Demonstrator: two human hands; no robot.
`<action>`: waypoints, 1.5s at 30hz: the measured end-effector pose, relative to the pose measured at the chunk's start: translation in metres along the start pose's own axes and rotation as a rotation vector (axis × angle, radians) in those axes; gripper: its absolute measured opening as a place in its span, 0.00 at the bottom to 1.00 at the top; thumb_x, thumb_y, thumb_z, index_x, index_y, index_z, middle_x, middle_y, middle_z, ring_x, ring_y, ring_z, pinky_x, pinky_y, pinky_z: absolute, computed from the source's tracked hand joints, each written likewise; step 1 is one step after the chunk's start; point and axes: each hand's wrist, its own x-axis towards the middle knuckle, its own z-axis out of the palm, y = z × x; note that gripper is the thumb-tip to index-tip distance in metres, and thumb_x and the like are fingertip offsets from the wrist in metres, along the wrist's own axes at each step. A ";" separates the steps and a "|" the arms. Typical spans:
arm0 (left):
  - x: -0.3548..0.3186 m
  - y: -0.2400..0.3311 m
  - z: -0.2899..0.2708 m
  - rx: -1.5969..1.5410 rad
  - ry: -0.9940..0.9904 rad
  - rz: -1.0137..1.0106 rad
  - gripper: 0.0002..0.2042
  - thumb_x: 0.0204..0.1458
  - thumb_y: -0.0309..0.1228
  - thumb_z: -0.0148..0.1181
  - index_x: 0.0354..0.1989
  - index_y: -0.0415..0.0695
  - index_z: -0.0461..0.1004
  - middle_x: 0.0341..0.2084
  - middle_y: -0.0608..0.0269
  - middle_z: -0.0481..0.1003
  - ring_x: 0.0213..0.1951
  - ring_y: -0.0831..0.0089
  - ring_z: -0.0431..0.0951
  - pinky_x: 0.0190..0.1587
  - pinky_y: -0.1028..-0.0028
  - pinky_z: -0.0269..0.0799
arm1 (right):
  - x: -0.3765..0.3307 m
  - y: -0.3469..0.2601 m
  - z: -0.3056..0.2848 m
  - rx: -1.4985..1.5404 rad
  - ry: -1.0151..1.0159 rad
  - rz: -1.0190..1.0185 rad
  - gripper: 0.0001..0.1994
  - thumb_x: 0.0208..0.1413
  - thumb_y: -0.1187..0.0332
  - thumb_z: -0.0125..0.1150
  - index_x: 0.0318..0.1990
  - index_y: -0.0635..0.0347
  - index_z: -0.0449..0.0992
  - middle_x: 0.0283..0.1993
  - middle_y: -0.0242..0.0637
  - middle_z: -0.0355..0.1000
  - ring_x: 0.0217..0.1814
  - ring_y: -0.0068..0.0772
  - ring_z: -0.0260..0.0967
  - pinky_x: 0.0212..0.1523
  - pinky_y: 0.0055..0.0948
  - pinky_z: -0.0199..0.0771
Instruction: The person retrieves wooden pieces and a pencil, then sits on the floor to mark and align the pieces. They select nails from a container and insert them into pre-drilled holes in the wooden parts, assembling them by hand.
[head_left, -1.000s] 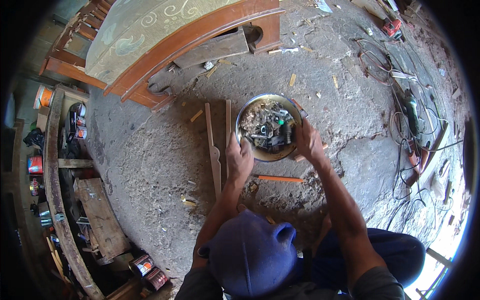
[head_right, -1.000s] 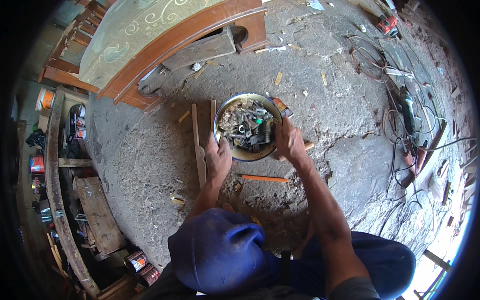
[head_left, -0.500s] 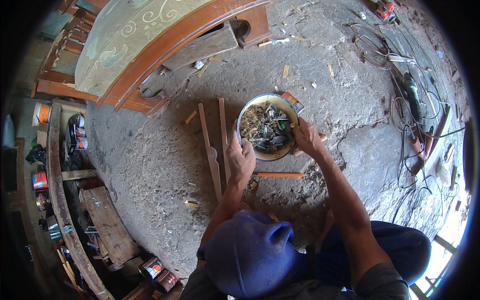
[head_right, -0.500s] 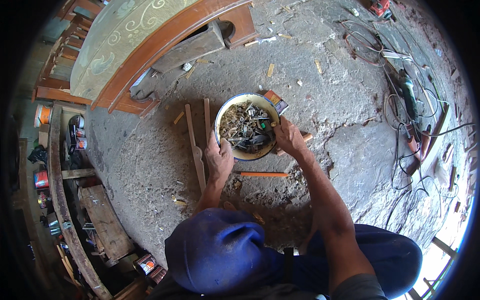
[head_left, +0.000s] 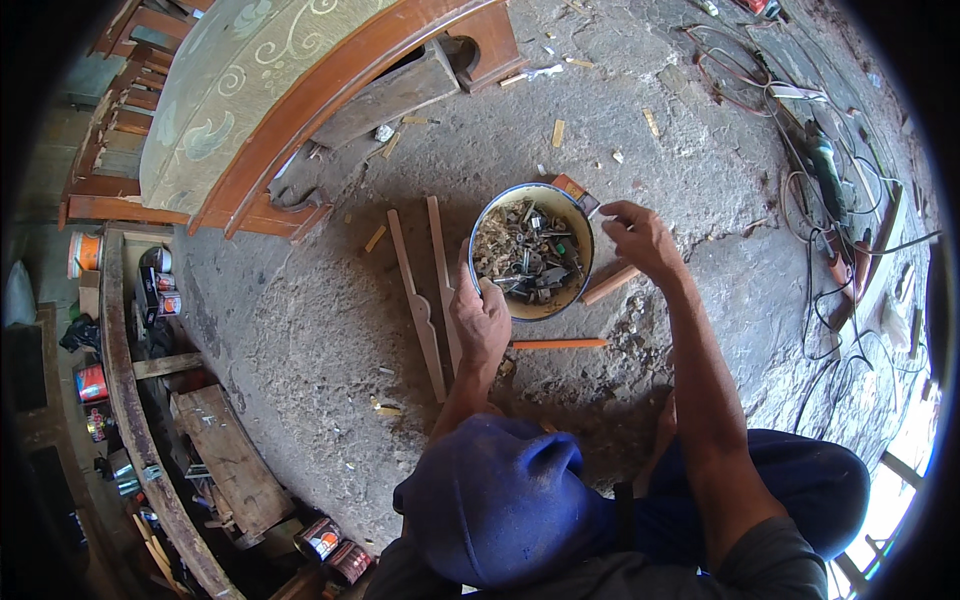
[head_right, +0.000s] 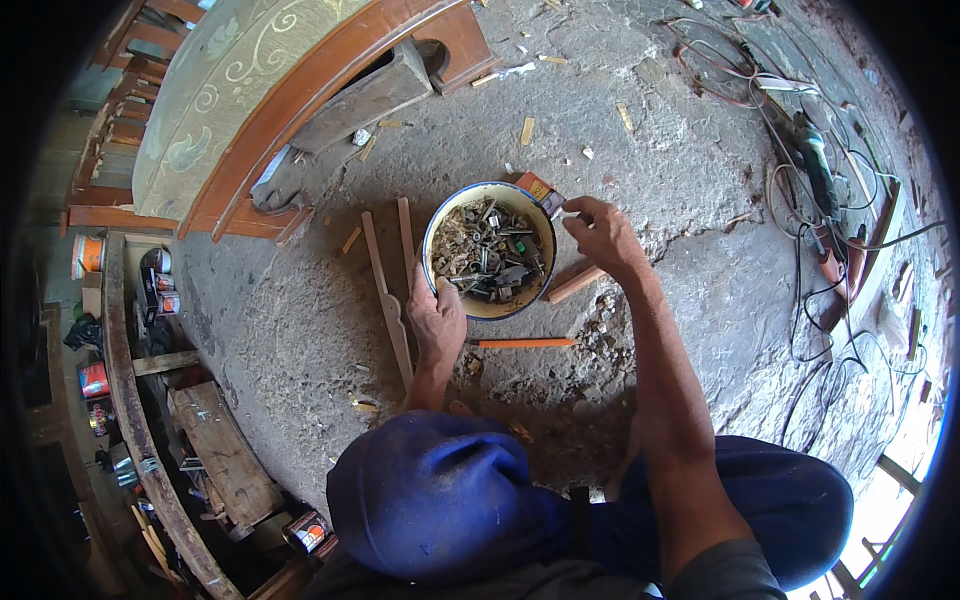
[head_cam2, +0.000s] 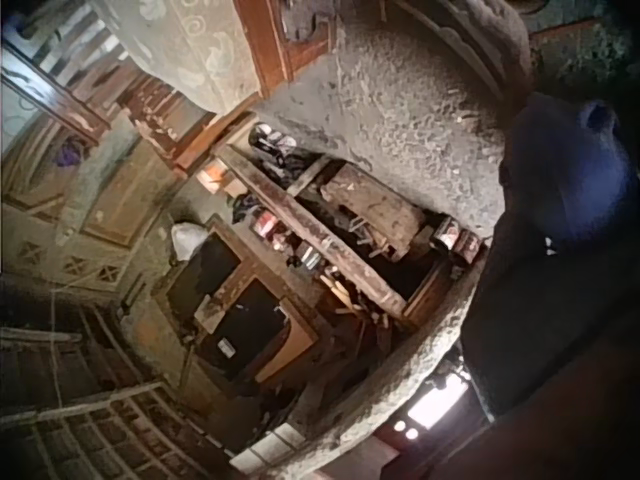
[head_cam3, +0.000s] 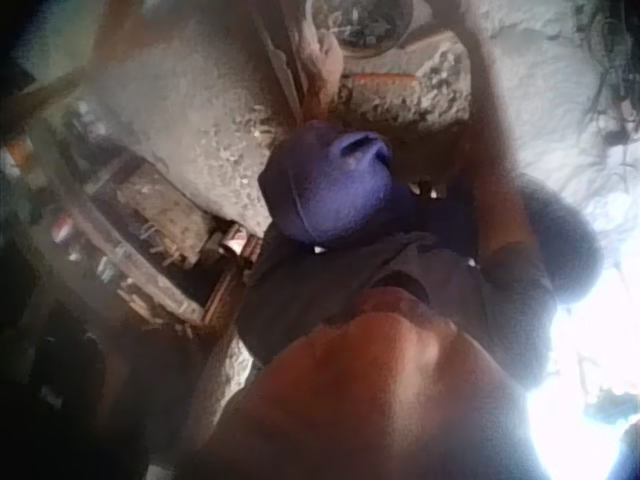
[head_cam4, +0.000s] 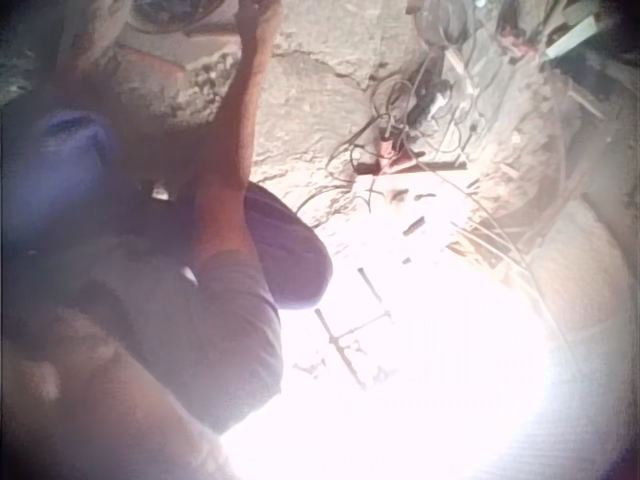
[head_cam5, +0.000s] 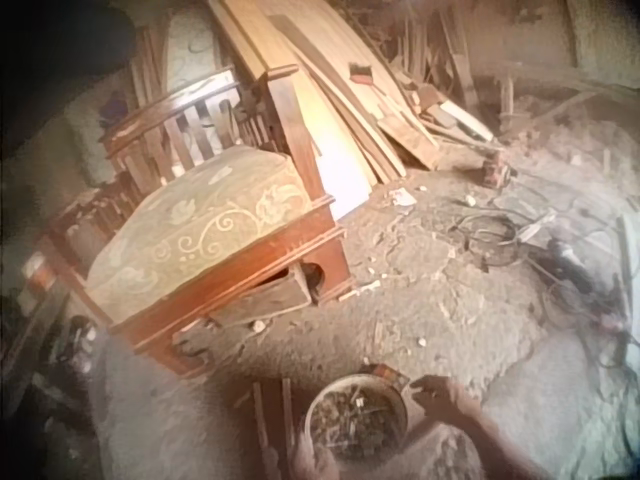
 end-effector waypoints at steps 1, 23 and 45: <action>0.000 0.001 0.000 0.020 0.000 0.004 0.31 0.57 0.14 0.43 0.73 0.40 0.57 0.50 0.43 0.79 0.49 0.55 0.83 0.52 0.62 0.77 | -0.001 -0.003 -0.002 0.001 0.043 -0.035 0.18 0.62 0.62 0.61 0.55 0.62 0.80 0.37 0.42 0.81 0.31 0.26 0.76 0.38 0.35 0.79; 0.001 0.014 -0.002 0.177 -0.059 -0.015 0.34 0.56 0.13 0.46 0.75 0.42 0.56 0.42 0.46 0.80 0.42 0.52 0.83 0.45 0.61 0.76 | 0.004 -0.071 0.075 -0.383 -0.140 -0.610 0.10 0.59 0.67 0.67 0.47 0.52 0.85 0.44 0.35 0.81 0.48 0.38 0.81 0.51 0.38 0.80; 0.034 -0.022 -0.005 0.050 -0.046 -0.167 0.22 0.59 0.21 0.44 0.63 0.41 0.70 0.37 0.51 0.80 0.32 0.65 0.82 0.34 0.65 0.78 | 0.013 -0.047 0.039 0.825 -0.244 -0.172 0.06 0.67 0.67 0.61 0.48 0.56 0.77 0.40 0.30 0.81 0.36 0.20 0.80 0.32 0.19 0.76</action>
